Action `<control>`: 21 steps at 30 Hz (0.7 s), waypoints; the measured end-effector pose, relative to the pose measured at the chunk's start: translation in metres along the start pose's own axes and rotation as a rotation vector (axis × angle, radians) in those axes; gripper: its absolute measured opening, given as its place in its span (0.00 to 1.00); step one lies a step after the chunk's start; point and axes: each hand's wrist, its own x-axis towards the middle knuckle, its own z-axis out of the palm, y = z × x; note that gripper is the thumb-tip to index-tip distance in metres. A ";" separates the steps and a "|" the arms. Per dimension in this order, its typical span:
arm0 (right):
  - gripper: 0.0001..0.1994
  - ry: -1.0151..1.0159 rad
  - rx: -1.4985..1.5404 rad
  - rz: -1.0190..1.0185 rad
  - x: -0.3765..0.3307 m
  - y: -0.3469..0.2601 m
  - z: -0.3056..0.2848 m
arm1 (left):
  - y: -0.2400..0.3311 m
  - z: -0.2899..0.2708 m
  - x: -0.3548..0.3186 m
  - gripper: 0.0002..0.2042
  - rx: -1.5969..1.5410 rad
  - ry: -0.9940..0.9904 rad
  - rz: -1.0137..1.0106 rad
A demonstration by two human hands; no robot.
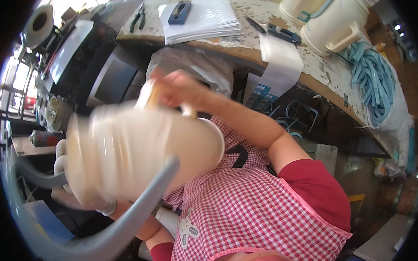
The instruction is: The person repeatedly picks up white plastic jugs, attaches light blue handles, applies labels, and places the finished jugs on a nearby table. The process is repeated for multiple jugs in a consistent sequence.
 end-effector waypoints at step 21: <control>0.21 1.438 -0.983 -0.722 -0.022 -0.134 -0.381 | -0.124 0.011 -0.036 0.21 0.369 -0.180 -0.559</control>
